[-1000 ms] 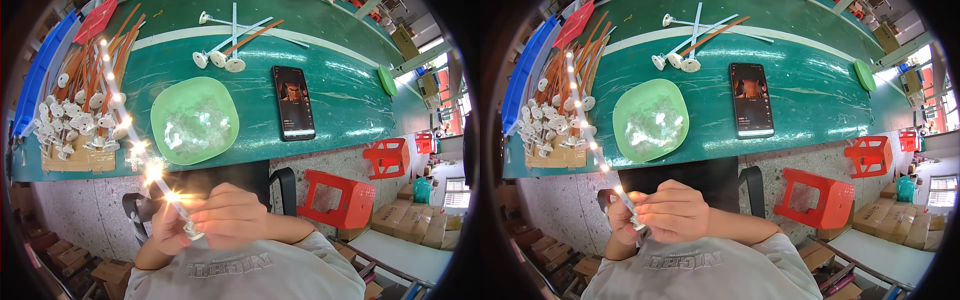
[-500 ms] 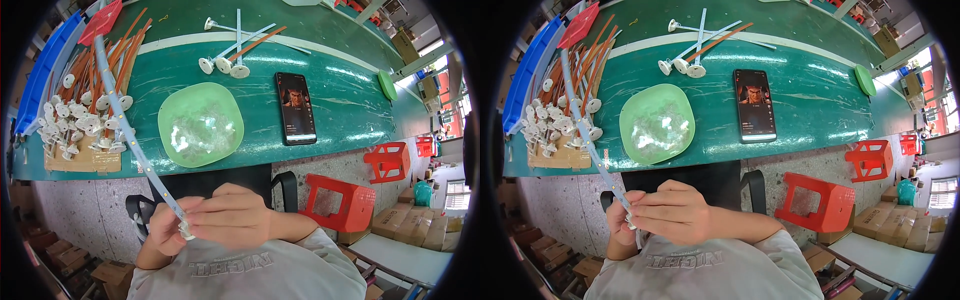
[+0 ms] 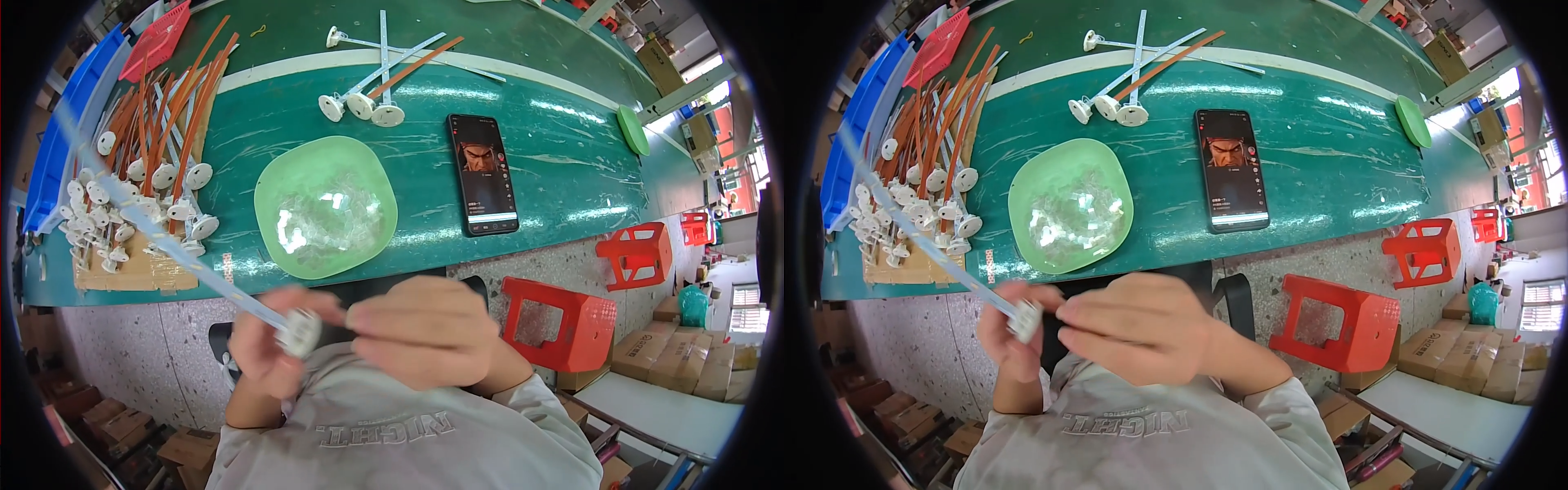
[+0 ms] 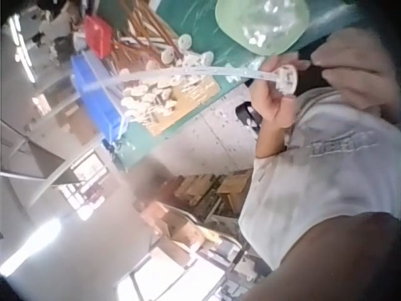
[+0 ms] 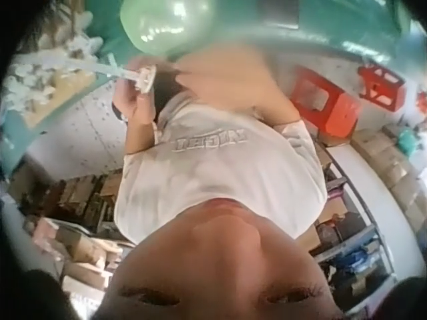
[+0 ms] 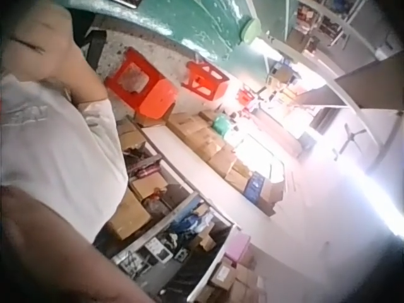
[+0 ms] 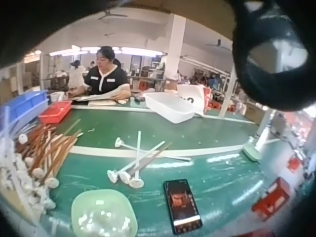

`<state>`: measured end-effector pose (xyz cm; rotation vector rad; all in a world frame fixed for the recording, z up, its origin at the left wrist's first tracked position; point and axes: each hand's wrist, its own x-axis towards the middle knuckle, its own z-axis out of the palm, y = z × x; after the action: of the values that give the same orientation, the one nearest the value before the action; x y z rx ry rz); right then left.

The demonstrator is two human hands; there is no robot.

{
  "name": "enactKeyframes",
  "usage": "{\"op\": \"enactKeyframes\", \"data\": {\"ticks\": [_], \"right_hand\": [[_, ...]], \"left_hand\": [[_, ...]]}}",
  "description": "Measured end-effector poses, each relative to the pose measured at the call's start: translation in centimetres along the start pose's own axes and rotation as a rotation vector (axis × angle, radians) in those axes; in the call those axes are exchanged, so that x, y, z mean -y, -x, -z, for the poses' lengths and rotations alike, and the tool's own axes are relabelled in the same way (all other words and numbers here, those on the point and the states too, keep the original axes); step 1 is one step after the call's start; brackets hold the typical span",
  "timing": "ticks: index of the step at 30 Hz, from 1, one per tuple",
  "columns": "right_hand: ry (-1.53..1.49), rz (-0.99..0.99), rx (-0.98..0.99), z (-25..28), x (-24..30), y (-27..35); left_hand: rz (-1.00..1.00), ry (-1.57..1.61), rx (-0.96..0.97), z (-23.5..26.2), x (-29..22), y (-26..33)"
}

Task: Assembling circular bases and sticks onto LED strips at a workshop table.

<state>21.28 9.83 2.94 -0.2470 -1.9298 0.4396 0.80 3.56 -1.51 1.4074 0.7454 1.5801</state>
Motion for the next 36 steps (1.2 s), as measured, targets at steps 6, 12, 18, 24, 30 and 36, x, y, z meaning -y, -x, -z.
{"op": "enactKeyframes", "data": {"ticks": [6, 12, 18, 24, 30, 36], "right_hand": [[0.131, -0.202, 0.048, 0.9, -1.0, -1.3], [0.307, -0.391, 0.233, 0.1, -3.0, -2.7], [0.461, -0.344, 0.578, -0.3, -6.5, -4.2], [0.358, -0.352, 0.726, -1.2, -6.8, -4.4], [0.368, -0.332, 0.751, -1.1, -6.4, -4.5], [0.378, -0.28, 0.615, -1.0, -5.7, -4.8]], "left_hand": [[-0.149, -0.455, -0.341, 3.1, 3.8, -3.4], [-0.204, -0.448, -0.311, 3.3, 4.1, -3.3], [-0.151, -0.497, -0.285, 3.2, 4.3, -3.6], [-0.14, -0.467, -0.265, 3.7, 4.3, -3.5], [-0.122, -0.492, -0.252, 3.7, 4.1, -3.5], [-0.129, -0.478, -0.248, 3.7, 3.9, -3.5]]}}
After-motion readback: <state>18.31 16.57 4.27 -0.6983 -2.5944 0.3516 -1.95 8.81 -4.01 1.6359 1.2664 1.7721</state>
